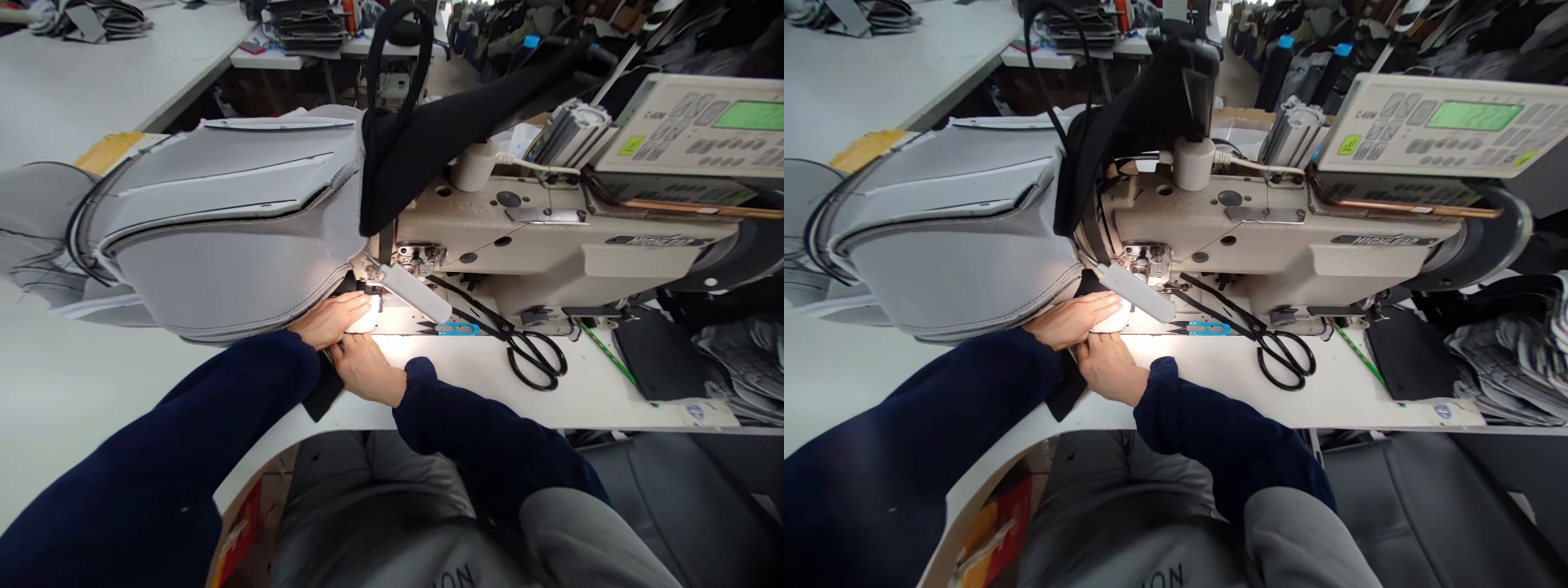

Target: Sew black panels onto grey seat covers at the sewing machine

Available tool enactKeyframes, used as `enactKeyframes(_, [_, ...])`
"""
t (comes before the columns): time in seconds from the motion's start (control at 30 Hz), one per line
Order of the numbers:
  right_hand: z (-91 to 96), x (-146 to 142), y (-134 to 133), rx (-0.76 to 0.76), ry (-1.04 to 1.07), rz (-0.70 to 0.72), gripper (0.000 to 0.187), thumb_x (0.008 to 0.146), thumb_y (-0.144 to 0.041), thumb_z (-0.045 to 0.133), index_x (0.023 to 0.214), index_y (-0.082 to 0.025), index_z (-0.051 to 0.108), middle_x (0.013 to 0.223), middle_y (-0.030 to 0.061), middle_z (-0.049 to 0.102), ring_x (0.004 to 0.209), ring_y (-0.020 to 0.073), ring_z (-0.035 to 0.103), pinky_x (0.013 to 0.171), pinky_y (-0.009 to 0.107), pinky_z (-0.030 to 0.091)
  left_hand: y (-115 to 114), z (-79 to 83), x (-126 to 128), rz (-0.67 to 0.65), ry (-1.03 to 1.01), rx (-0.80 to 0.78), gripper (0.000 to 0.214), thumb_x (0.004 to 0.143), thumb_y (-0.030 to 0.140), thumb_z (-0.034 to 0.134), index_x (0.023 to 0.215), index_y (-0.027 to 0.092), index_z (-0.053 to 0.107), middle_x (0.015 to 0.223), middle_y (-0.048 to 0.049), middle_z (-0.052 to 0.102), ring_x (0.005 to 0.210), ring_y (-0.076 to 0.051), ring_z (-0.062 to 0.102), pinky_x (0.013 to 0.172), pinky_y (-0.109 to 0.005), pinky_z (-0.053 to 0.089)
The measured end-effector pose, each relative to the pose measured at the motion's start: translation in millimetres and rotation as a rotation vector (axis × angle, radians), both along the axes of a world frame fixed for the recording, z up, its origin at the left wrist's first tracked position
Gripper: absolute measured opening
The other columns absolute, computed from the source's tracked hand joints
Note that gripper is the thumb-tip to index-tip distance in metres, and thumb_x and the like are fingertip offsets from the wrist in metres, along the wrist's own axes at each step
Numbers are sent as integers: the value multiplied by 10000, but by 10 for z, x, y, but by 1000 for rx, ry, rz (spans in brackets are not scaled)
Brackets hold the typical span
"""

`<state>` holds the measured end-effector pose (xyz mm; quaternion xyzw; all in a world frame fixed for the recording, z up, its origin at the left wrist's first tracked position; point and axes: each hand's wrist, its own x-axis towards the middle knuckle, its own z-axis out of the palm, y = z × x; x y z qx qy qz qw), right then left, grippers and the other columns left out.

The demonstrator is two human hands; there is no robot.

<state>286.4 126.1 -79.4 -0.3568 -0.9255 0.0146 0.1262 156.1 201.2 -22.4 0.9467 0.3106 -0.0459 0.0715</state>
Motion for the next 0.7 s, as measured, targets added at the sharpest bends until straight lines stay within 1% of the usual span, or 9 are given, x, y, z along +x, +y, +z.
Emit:
enactKeyframes(0.07, [6,-3,-2,-10,3,-5,271,902,-135,376,1093,-54,551,974,195,573,918,279,529,764,410,424,4,-17,8,-4,-19,27,523,780,0,416,1279,114,526,1386,-118,498,1336,-200,397,1100,-322,384])
enactKeyframes(0.13, [8,-9,-1,-21,13,-10,274,892,-133,392,1102,-50,547,998,206,567,935,283,520,779,415,420,13,-10,26,6,-45,43,474,779,0,429,1212,119,580,1366,-118,514,1309,-210,419,1072,-323,408])
enactKeyframes(0.23, [5,-21,7,-37,35,-23,271,875,-136,420,1099,-60,552,1040,217,555,976,293,500,831,437,404,41,15,60,27,-72,40,429,756,-13,444,1110,131,639,1318,-102,553,1208,-211,479,998,-308,454])
enactKeyframes(0.3, [10,-27,13,-42,41,-31,278,858,-139,443,1103,-67,553,1053,216,550,992,299,490,853,442,395,62,19,72,28,-71,33,427,741,-20,444,1080,138,653,1286,-86,580,1143,-205,503,961,-302,472])
enactKeyframes(0.43, [46,-24,22,-44,36,-36,292,860,-143,441,1119,-70,555,1033,203,556,974,299,495,834,432,401,71,-4,51,31,-74,84,485,704,-35,431,1110,134,635,1292,-71,580,1149,-205,497,959,-301,483])
enactKeyframes(0.57, [77,-11,29,-42,41,-26,297,861,-138,428,1114,-50,556,1010,206,561,972,305,497,847,448,393,44,-29,17,51,-89,121,525,660,-45,422,1119,107,624,1277,-88,589,1173,-207,499,993,-318,481])
enactKeyframes(0.7, [55,-2,34,-6,45,-22,306,849,-135,440,1120,-43,549,1018,211,553,978,309,490,858,461,384,30,-24,19,72,-93,134,528,670,-38,417,1139,111,609,1289,-96,575,1206,-206,484,1011,-328,469])
